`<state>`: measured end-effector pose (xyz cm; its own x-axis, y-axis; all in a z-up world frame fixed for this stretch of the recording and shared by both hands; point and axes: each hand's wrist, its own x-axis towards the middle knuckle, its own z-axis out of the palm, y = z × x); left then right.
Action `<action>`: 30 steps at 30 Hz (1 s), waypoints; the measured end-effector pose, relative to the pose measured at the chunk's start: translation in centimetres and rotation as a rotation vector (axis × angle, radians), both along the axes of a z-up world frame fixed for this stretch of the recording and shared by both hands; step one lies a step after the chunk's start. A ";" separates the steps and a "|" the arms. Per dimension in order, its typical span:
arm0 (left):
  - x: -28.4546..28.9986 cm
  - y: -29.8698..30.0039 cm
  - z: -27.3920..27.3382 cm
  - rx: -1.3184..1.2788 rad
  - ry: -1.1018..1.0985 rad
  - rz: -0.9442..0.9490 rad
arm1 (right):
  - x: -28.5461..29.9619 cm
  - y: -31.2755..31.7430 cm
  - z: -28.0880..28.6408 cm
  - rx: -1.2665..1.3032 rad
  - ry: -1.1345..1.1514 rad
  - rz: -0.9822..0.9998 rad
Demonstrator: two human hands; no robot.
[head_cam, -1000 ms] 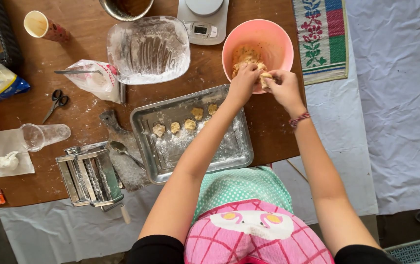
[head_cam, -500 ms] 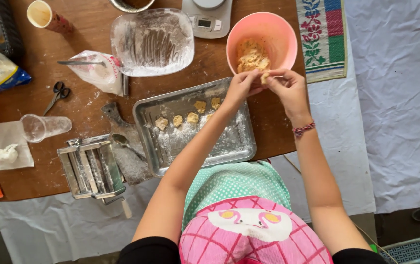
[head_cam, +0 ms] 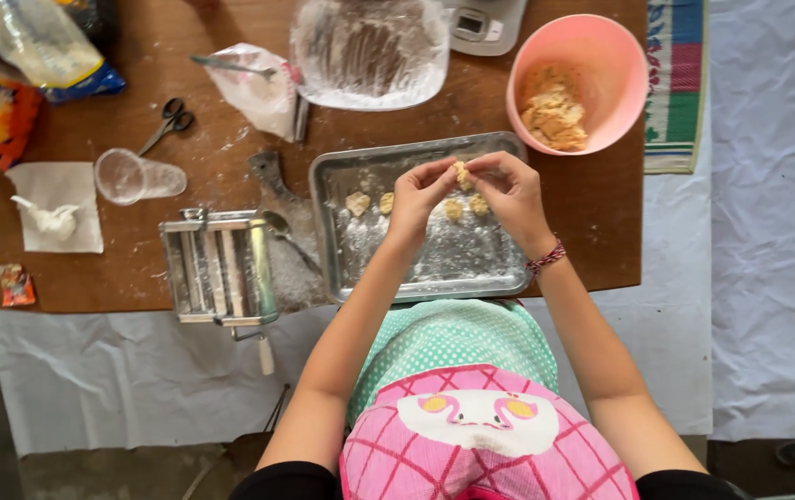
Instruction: The person is preparing small pieces of dough by hand-shaping them into balls and using a manual pasta machine to flatten them on a floured table.
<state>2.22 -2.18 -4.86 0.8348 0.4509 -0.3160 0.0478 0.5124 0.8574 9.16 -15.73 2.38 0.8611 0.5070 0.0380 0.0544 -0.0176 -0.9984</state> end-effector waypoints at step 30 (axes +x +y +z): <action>-11.4 10.6 3.6 0.144 0.042 0.058 | -11.6 12.2 -3.8 0.091 0.366 -0.058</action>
<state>-9.14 8.40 -1.27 0.7936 0.5409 -0.2788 0.0591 0.3874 0.9200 -2.46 -3.57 -1.39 0.8535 0.4653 -0.2344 -0.3043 0.0799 -0.9492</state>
